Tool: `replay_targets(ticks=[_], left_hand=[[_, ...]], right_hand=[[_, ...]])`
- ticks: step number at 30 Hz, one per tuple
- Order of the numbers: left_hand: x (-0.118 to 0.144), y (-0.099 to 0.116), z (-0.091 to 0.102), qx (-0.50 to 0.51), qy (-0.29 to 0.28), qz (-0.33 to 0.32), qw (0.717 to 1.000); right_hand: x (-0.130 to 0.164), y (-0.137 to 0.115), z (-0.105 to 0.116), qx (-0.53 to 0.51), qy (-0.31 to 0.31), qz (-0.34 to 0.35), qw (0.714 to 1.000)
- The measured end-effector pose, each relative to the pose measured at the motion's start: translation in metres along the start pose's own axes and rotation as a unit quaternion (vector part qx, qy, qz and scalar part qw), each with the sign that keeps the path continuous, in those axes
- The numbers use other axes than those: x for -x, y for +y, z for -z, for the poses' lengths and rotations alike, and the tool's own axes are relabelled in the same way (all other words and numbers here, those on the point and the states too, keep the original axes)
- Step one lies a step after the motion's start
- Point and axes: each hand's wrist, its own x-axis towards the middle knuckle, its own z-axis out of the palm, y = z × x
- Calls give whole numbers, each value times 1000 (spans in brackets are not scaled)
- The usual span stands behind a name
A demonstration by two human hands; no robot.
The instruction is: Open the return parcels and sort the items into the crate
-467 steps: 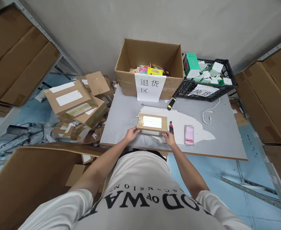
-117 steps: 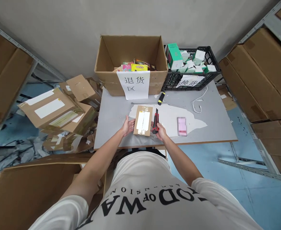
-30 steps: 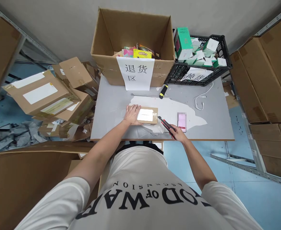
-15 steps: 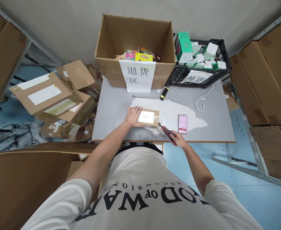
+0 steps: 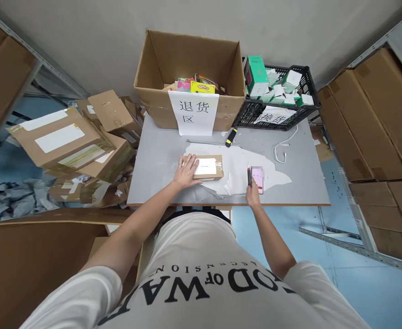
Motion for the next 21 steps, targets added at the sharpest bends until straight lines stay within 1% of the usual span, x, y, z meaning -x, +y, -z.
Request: replay_targets(ticks=[2,4,6,8,12,18,21], left_hand=[[15,9,-2,-11,2,-20,1000],[29,22,-6,-14,-2,-28,1000],[40,34,-11,-10,-10,-15,1000],[45,43,-16,-2,-16,9,1000],[46,49,-20,8,-18,36,999],[47,45,-19,19,-20,30,999],[48,45,-20,27,-21,31,999]], right_hand=[[-9,-7,-26,55,34,-31,997],[-15,-10,-48,72,35,-73,994],[-18,-10,-64,85,39,-98,991],[-20,-7,-73,102,44,-112,987],[-18,-4,-77,148,30,-114,982],[-12,-8,-71,212,3,-103,972],[-9,-9,-69,226,-8,-96,969]])
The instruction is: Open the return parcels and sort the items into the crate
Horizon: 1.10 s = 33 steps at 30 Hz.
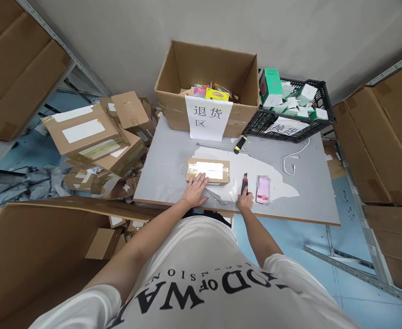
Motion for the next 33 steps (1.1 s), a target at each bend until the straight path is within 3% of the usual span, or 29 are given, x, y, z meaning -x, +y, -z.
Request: replay_targets(ticks=[5,9,11,13,15,20,25,33], left_hand=[[0,-1,-1,5,3,-5,1000],[0,-2,-2,3,8,-10,1000],[0,-2,-1,3,8,-10,1000],[0,-1,0,4,4,-6,1000],[-1,-1,1,4,-1,-5,1000],[-2,0,3,8,-7,-7,1000],[-1,-1,3,16,-12,-9,1000],[-1,-3,2,11,-13,-19,1000]], right_hand=[[-3,-9,18,-8,79,35,996],[-19,-49,58,-49,150,191,969],[-26,-79,79,-38,131,315,939],[-29,-112,94,5,72,434,898],[-28,-141,101,59,19,500,864],[-25,-178,93,150,-49,523,838],[-27,-180,84,183,-42,524,831],[-27,-186,85,254,-28,569,782]])
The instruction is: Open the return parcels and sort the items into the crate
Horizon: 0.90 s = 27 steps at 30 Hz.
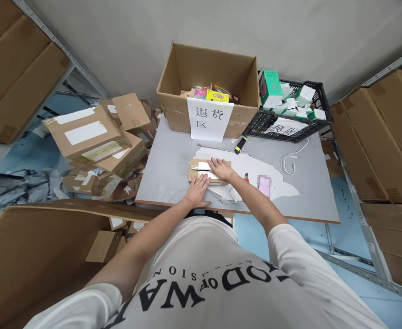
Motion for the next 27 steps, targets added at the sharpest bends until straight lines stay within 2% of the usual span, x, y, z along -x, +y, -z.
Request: replay_targets(ticks=[8,11,15,19,23,27], left_hand=[[-1,-3,-1,3,-1,-2,1000],[1,-4,-3,5,0,-9,1000],[5,-5,-6,8,1,-30,1000],[7,-8,-7,12,-2,-41,999],[7,-15,-5,11,-7,-63,998],[9,-21,-3,8,-18,-89,996]], right_hand=[[-8,6,20,10,-51,18,998],[-8,7,31,2,-61,3,998],[-13,13,46,-26,-73,-48,996],[-18,22,53,-28,-51,-90,994],[-19,27,46,-38,-19,-186,982],[-19,34,26,-81,-7,-275,958]])
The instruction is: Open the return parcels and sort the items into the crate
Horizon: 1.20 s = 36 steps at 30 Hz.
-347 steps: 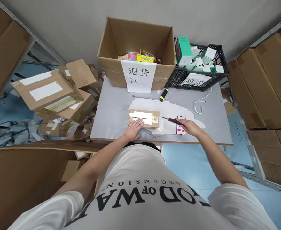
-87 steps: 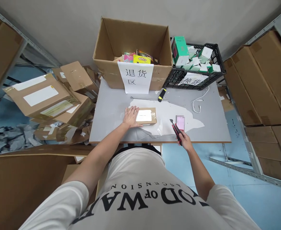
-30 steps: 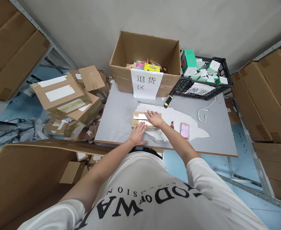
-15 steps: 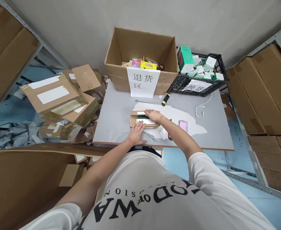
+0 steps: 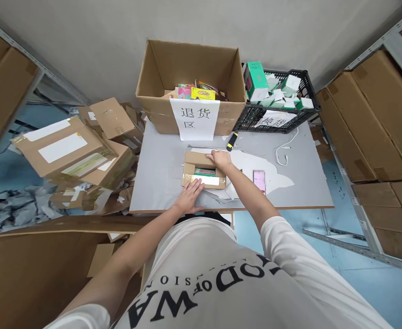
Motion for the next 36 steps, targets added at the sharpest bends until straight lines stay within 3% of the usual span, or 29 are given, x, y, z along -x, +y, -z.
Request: replay_targets(ticks=[3,6,12,14,19,25,27,30,36], left_hand=[[1,-1,0,2,-5,-5,1000],[0,-1,0,3,-7,-4,1000],[0,-1,0,-1,-1,-8,1000],[0,-1,0,-1,3,-7,1000],[-5,-5,6,18,25,-3,1000],[-13,-37,25,76,88,28,993],[-13,-56,31,80,95,34,992],[-13,-84,38,80,59,25,995],[-23,-108,44,78,-19,28,996]], right_hand=[[-4,11,-17,-72,-33,-40,996],[-5,21,-31,-152,-82,-32,984],[-5,25,-35,-171,-91,-9,981],[-2,23,-34,-161,-54,-17,985],[17,17,-29,-96,114,16,989],[73,11,-22,-43,195,128,972],[91,8,-24,-54,170,189,966],[101,0,-32,-79,78,269,957],[80,-30,-41,-119,-17,192,974]])
